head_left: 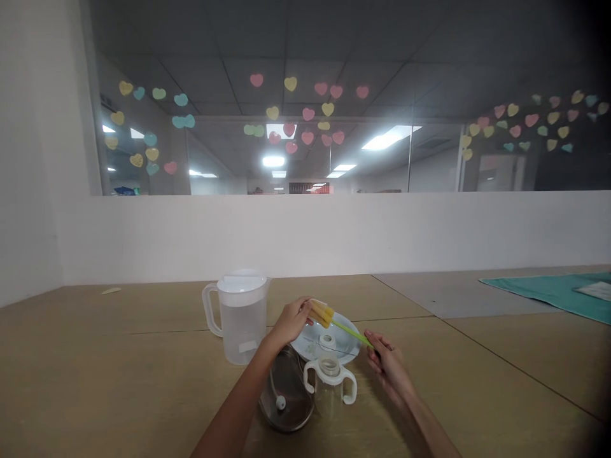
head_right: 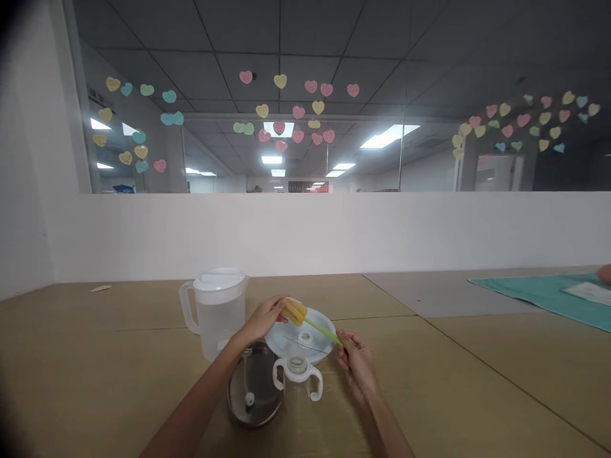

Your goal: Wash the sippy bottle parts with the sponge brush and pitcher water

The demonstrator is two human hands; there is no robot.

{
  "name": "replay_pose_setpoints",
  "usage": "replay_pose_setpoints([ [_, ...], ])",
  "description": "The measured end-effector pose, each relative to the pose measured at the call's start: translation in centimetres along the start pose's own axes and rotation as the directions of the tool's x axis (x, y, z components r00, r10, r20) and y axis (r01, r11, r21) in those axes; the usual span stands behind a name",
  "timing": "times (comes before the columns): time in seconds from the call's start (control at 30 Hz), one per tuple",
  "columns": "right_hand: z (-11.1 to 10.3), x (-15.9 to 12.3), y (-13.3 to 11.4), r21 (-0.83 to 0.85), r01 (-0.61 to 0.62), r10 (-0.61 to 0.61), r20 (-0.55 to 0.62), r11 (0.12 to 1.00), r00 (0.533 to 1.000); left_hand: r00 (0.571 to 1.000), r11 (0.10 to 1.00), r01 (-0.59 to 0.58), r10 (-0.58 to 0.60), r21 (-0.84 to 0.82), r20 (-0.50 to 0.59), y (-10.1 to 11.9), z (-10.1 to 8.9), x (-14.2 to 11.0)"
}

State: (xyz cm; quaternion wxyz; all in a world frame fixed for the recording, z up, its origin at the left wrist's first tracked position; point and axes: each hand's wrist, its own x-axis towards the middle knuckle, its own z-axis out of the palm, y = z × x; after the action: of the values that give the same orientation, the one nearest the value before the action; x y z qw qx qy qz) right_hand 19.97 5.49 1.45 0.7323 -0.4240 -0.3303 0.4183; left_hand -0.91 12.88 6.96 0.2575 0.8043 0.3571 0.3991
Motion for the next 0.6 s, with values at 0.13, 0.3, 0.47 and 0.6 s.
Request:
replay_pose_setpoints([
  [0.13, -0.2, 0.1, -0.2, -0.024, 0.011, -0.011, 0.016, 1.0, 1.0, 0.994, 0.999, -0.032, 0.03, 0.012, 0.109, 0.7, -1.5, -0.4],
  [0.3, -0.1, 0.1, -0.1, -0.399, 0.063, -0.114, -0.103, 0.915, 0.988, 1.0, 0.816, -0.011, 0.012, 0.578, 0.002, 2.2, -4.3, -1.4],
  [0.47, -0.4, 0.3, -0.4, -0.444, 0.001, -0.14, -0.28, 0.896, 0.95, 0.959, 0.778, 0.026, -0.198, 0.628, 0.205, 3.0, -5.1, -2.3],
  [0.6, -0.5, 0.2, -0.7, -0.431, -0.071, -0.094, -0.35, 0.899, 0.932, 0.878, 0.681, 0.091, -0.4, 0.727, 0.264, 2.2, -3.9, -2.1],
])
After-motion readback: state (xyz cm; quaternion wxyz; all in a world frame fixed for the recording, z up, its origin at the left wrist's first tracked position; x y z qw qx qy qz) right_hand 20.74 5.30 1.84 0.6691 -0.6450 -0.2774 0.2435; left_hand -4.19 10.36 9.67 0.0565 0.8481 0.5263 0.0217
